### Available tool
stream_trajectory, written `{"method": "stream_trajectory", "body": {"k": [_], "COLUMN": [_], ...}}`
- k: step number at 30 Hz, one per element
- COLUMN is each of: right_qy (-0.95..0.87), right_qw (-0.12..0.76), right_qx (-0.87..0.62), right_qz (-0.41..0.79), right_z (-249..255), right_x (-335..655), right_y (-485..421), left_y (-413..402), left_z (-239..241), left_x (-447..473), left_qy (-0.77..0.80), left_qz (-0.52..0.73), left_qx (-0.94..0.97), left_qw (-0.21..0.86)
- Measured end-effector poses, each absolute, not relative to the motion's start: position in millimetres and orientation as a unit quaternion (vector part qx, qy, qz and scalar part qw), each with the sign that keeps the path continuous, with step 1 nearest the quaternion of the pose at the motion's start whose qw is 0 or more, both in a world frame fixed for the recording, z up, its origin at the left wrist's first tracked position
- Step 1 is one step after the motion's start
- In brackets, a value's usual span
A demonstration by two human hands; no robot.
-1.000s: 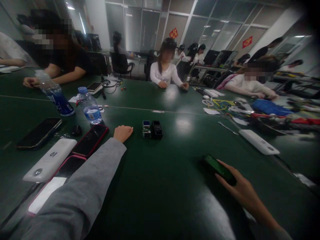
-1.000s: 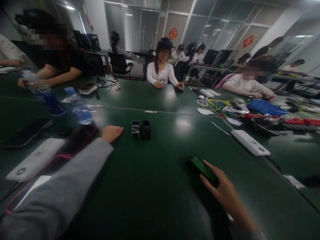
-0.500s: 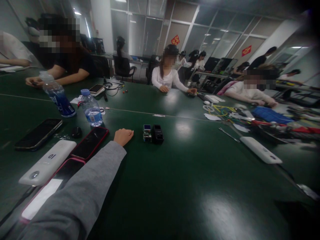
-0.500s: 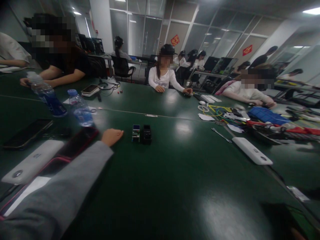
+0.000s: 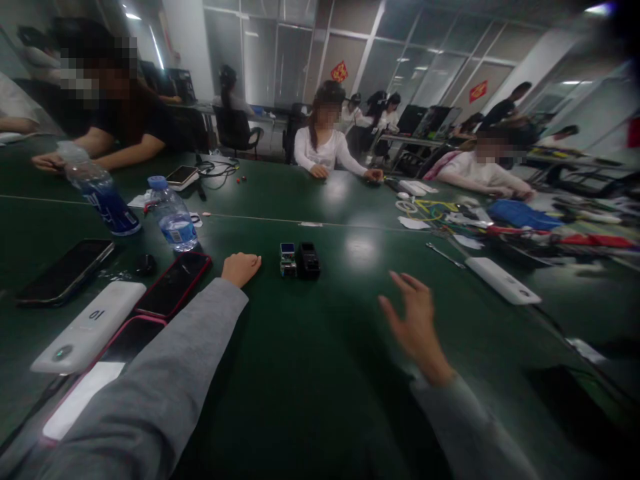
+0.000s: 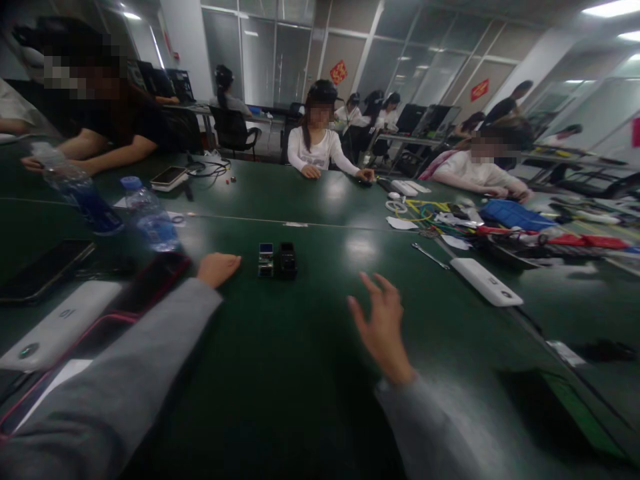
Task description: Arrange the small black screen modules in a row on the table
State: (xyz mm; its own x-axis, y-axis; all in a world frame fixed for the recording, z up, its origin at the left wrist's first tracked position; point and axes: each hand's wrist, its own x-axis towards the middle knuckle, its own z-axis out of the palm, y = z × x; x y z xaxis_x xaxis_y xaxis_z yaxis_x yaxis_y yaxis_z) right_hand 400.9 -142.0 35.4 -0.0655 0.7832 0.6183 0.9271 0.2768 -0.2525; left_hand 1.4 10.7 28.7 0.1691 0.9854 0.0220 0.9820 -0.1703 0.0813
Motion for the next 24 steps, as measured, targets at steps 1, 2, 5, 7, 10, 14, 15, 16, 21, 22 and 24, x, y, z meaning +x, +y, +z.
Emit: {"method": "stream_trajectory", "body": {"k": [1, 2, 5, 7, 10, 14, 15, 16, 21, 22, 24], "right_qy": [-0.744, -0.768, -0.812, -0.817, -0.812, -0.802, -0.798, -0.792, -0.733, -0.722, -0.702], "right_qw": [0.330, 0.313, 0.263, 0.257, 0.265, 0.300, 0.313, 0.329, 0.430, 0.439, 0.446], "right_qx": [-0.576, -0.557, -0.521, -0.517, -0.521, -0.514, -0.512, -0.510, -0.514, -0.521, -0.539], "right_qz": [-0.078, -0.048, 0.006, 0.007, 0.016, 0.048, 0.058, 0.070, 0.117, 0.124, 0.135], "right_z": [31.1, 26.6, 14.9, 11.0, 10.1, 11.3, 11.5, 11.6, 9.5, 8.2, 4.8], "right_x": [379.6, 357.7, 304.1, 286.8, 282.6, 286.1, 286.3, 286.3, 290.4, 292.1, 295.7], "right_y": [-130.0, -116.2, -72.1, -49.5, -34.3, -37.4, -38.7, -39.3, -32.4, -30.1, -25.9], "left_y": [10.7, 10.8, 11.4, 11.8, 12.3, 11.8, 11.3, 10.8, 8.8, 9.0, 9.7], "left_z": [29.1, 29.3, 28.5, 27.3, 26.0, 27.2, 28.1, 29.2, 33.0, 32.8, 31.3], "left_x": [1.6, 1.8, 1.8, 1.4, 0.9, 0.8, 1.1, 1.5, 3.5, 3.5, 2.9], "left_qy": [0.644, 0.645, 0.645, 0.645, 0.643, 0.641, 0.643, 0.645, 0.651, 0.650, 0.648], "left_qz": [0.033, 0.033, 0.033, 0.035, 0.039, 0.042, 0.040, 0.037, 0.028, 0.031, 0.035], "left_qx": [0.764, 0.763, 0.762, 0.763, 0.765, 0.766, 0.764, 0.762, 0.758, 0.759, 0.760], "left_qw": [0.024, 0.026, 0.033, 0.029, 0.027, 0.036, 0.034, 0.032, 0.026, 0.025, 0.026]}}
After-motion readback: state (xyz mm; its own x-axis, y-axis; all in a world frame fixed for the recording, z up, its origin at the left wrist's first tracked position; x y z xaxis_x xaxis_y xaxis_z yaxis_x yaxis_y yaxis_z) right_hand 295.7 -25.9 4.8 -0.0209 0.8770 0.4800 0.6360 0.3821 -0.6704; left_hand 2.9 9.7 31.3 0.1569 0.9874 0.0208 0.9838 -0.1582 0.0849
